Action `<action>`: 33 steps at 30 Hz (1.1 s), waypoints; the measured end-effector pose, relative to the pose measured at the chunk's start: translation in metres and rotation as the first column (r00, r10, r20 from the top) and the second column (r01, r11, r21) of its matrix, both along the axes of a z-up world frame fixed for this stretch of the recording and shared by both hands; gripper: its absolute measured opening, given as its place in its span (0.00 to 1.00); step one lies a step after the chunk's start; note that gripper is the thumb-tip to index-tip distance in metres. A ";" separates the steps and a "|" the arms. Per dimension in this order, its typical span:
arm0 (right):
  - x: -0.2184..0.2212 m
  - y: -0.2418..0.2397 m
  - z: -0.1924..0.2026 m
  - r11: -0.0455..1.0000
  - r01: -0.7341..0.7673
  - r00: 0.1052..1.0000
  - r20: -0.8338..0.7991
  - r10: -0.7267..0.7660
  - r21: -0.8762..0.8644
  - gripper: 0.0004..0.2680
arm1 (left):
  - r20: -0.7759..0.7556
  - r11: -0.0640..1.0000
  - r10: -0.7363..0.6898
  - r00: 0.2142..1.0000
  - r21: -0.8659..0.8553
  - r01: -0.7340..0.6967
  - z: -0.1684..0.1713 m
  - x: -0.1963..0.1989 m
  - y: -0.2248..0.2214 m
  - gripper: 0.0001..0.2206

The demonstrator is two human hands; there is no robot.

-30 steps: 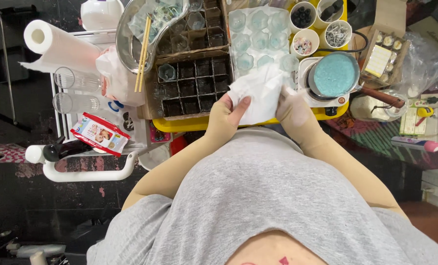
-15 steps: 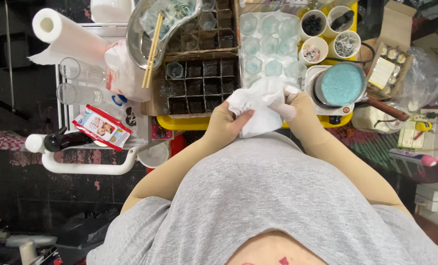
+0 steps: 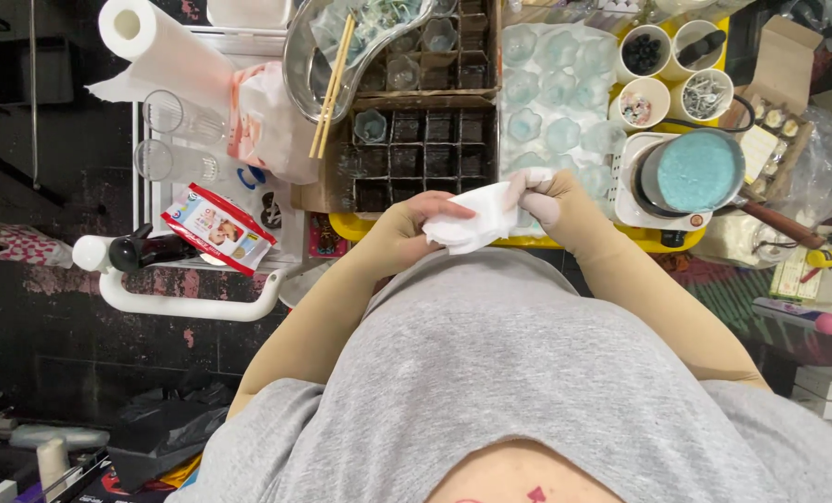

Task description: Wiping and organizing small glass containers at a workbench in a candle studio.

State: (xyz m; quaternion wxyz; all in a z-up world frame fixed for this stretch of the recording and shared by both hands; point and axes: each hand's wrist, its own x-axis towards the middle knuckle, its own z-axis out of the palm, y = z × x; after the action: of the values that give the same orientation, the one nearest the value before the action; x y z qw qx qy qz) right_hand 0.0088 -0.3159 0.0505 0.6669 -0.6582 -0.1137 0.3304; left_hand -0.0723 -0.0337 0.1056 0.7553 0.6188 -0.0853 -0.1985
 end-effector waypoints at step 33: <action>0.032 0.182 0.041 0.900 0.165 0.416 0.856 0.307 -0.404 0.13 | 0.756 0.202 -0.216 0.618 0.654 -0.729 -0.109 -0.075 0.062 0.16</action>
State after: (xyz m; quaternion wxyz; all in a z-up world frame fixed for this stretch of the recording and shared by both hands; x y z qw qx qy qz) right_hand 0.0409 -0.1341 0.0912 0.3217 -0.8540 -0.4076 -0.0319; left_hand -0.1473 0.0285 -0.0037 0.1371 0.9625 -0.1151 0.2038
